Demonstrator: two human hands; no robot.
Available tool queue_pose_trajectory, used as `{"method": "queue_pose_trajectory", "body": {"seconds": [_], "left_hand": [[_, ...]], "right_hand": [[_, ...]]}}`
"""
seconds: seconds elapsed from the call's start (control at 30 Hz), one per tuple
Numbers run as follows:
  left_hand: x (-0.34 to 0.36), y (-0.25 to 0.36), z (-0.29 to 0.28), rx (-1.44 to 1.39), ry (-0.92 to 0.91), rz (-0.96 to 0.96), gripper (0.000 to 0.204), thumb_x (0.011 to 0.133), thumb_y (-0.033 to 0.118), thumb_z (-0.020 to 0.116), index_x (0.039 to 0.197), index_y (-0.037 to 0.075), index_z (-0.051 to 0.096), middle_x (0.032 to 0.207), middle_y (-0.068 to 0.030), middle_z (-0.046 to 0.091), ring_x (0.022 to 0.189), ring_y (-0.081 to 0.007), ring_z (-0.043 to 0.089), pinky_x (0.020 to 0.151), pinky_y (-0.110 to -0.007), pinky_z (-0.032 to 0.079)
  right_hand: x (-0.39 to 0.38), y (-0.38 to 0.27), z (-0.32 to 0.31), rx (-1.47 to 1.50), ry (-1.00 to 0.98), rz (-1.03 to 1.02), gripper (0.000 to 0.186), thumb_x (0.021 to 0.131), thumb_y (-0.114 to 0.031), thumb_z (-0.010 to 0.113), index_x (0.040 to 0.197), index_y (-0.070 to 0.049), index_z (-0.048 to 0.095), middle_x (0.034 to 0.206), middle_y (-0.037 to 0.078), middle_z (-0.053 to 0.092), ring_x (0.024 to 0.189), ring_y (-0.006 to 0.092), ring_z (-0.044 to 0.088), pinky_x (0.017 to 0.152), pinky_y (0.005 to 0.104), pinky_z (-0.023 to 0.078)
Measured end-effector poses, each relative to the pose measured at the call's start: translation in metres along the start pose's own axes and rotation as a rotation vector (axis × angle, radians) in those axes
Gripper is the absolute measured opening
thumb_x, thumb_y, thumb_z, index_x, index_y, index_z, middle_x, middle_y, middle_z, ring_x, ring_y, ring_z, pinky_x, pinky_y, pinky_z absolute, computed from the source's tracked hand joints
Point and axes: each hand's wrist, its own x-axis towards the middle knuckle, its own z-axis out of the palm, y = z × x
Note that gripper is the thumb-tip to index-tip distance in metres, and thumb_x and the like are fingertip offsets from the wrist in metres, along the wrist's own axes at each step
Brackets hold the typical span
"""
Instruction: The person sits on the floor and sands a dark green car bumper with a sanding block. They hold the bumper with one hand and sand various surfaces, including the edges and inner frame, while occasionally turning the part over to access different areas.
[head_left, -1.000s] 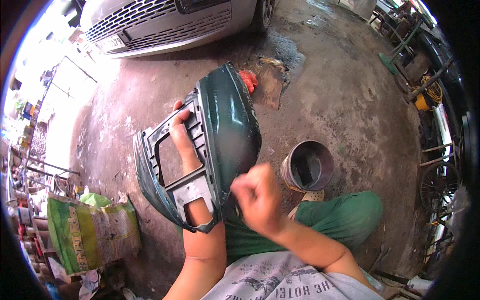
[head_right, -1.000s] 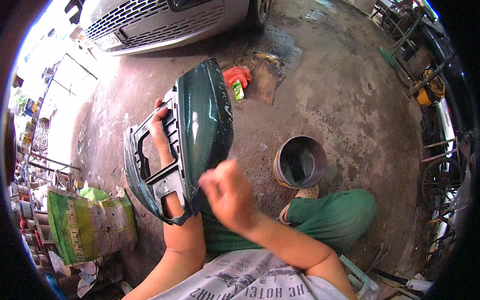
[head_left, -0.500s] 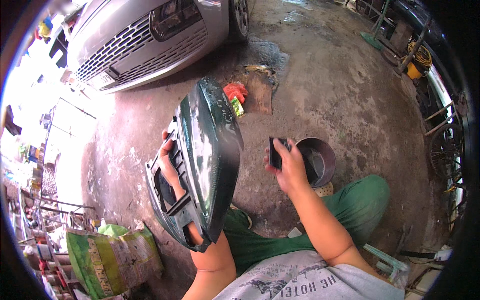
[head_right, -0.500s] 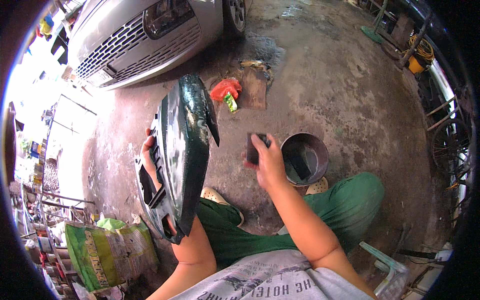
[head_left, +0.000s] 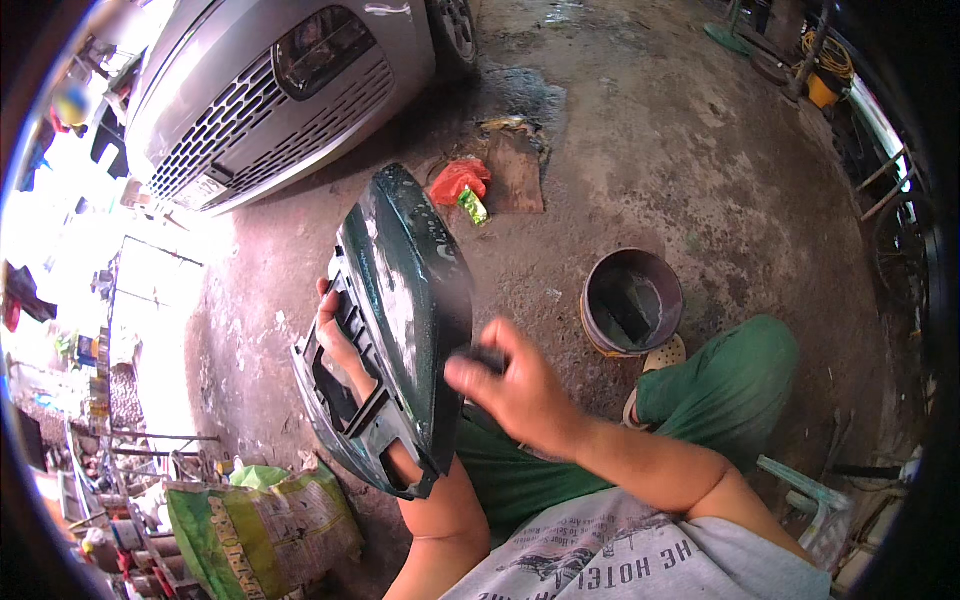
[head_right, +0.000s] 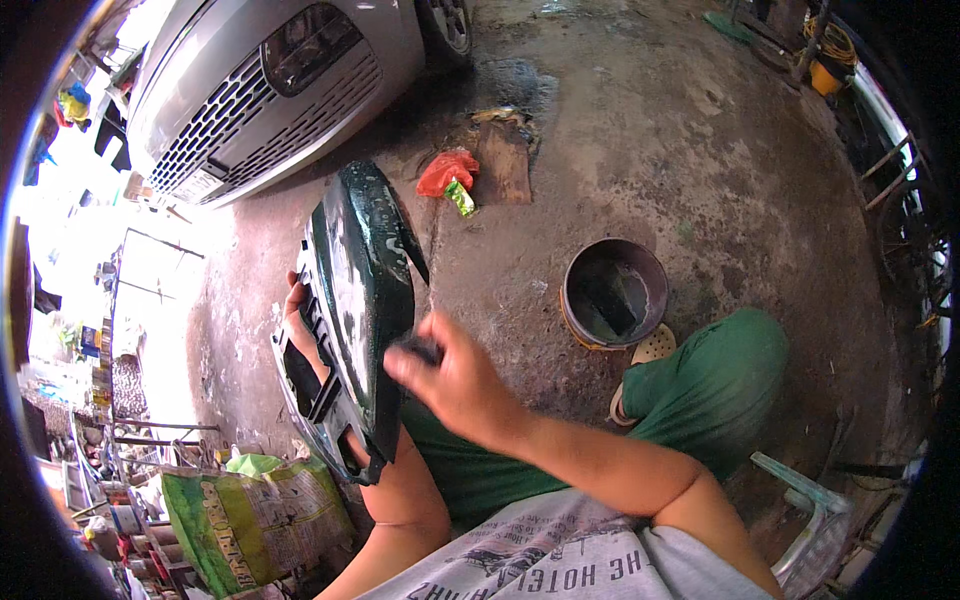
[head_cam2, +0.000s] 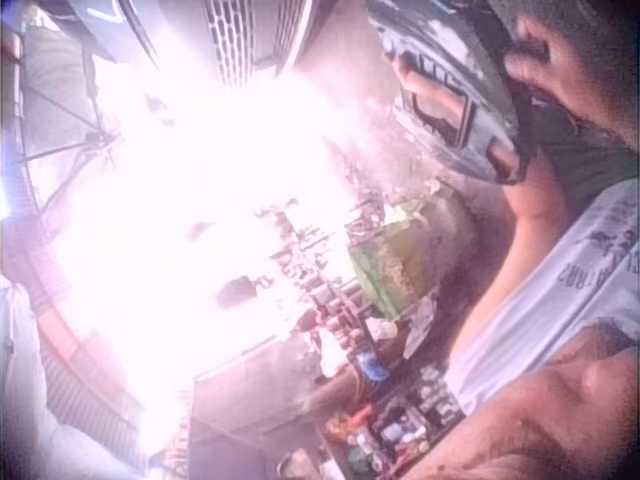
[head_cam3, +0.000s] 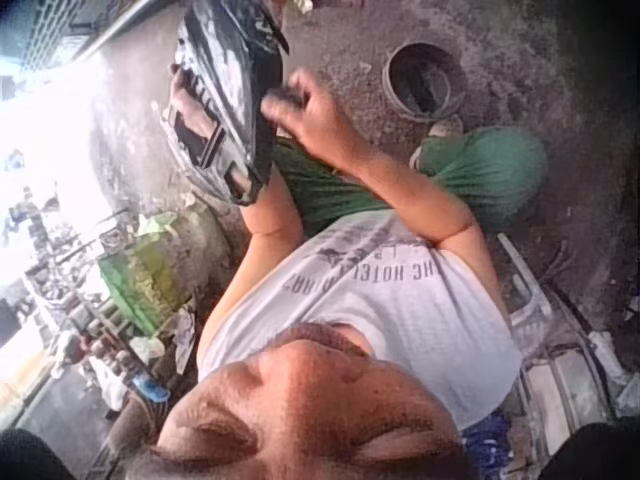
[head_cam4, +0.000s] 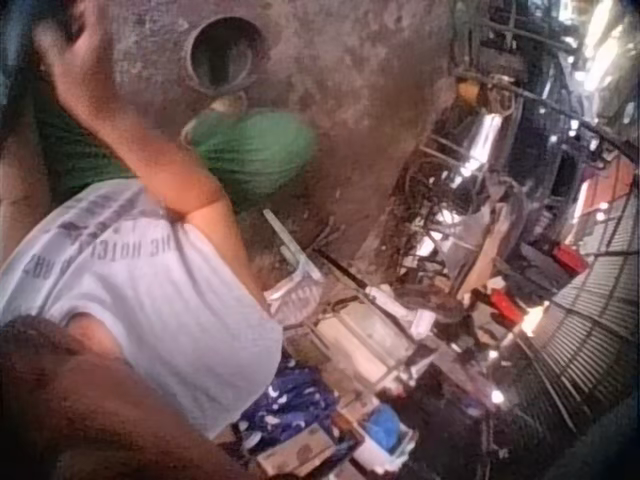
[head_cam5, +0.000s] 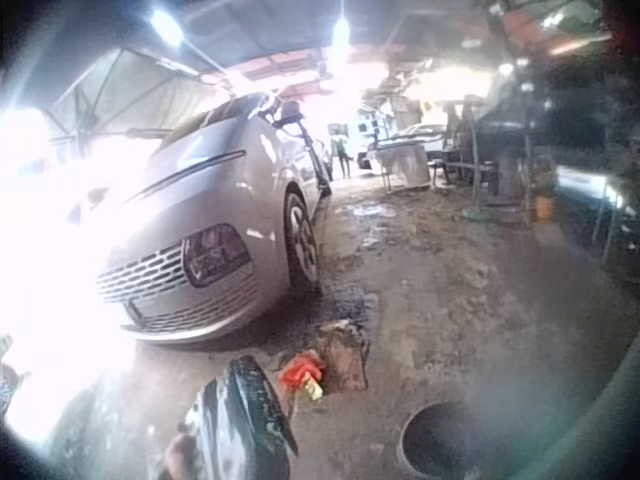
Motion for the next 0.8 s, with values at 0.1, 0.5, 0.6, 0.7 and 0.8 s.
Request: {"method": "queue_pose_trajectory", "body": {"seconds": [0.1, 0.5, 0.6, 0.7, 0.8], "left_hand": [[0.014, -0.002, -0.023, 0.053, -0.058, 0.122, 0.035, 0.094, 0.025, 0.051, 0.123, 0.009, 0.062, 0.116, -0.0114, 0.067, 0.105, -0.0252, 0.066, 0.095, -0.041, 0.054], [0.035, 0.001, -0.015, -0.044, -0.261, -0.289, 0.049, 0.072, 0.000, 0.044, 0.119, 0.008, 0.056, 0.137, -0.0170, 0.057, 0.122, -0.0391, 0.058, 0.101, -0.055, 0.051], [0.022, -0.019, 0.010, 0.108, -0.251, -0.272, 0.043, 0.070, -0.007, 0.043, 0.112, 0.003, 0.052, 0.137, -0.0160, 0.059, 0.123, -0.0321, 0.055, 0.107, -0.043, 0.045], [0.029, -0.045, -0.004, 0.261, -0.317, -0.114, 0.048, 0.068, -0.011, 0.043, 0.114, 0.002, 0.052, 0.127, -0.0194, 0.062, 0.122, -0.0300, 0.056, 0.109, -0.039, 0.040], [0.034, -0.073, -0.006, 0.256, -0.326, -0.160, 0.047, 0.067, -0.011, 0.045, 0.112, 0.001, 0.052, 0.116, -0.0184, 0.064, 0.118, -0.0301, 0.058, 0.105, -0.037, 0.043]], "right_hand": [[-0.033, 0.014, 0.015, -0.015, -0.072, -0.085, 0.028, 0.090, -0.022, 0.074, 0.093, -0.003, 0.054, 0.081, 0.010, 0.061, 0.076, 0.0154, 0.056, 0.070, 0.0354, 0.048], [0.038, -0.002, -0.074, -0.262, 0.029, -0.376, 0.021, 0.093, -0.017, 0.069, 0.094, -0.003, 0.053, 0.096, 0.013, 0.067, 0.091, 0.0251, 0.064, 0.081, 0.0373, 0.049], [0.019, -0.003, -0.080, -0.310, -0.087, -0.637, 0.021, 0.093, -0.015, 0.069, 0.096, -0.007, 0.050, 0.117, 0.014, 0.067, 0.114, 0.0298, 0.062, 0.097, 0.0408, 0.047], [0.006, -0.013, -0.058, -0.484, -0.302, -0.773, 0.025, 0.091, -0.015, 0.070, 0.098, -0.008, 0.047, 0.122, 0.011, 0.067, 0.122, 0.0309, 0.058, 0.108, 0.0514, 0.040], [-0.013, -0.001, -0.043, -0.442, -0.411, -0.743, 0.022, 0.092, -0.019, 0.069, 0.095, -0.008, 0.050, 0.125, 0.012, 0.063, 0.123, 0.0296, 0.057, 0.109, 0.0517, 0.039]]}}
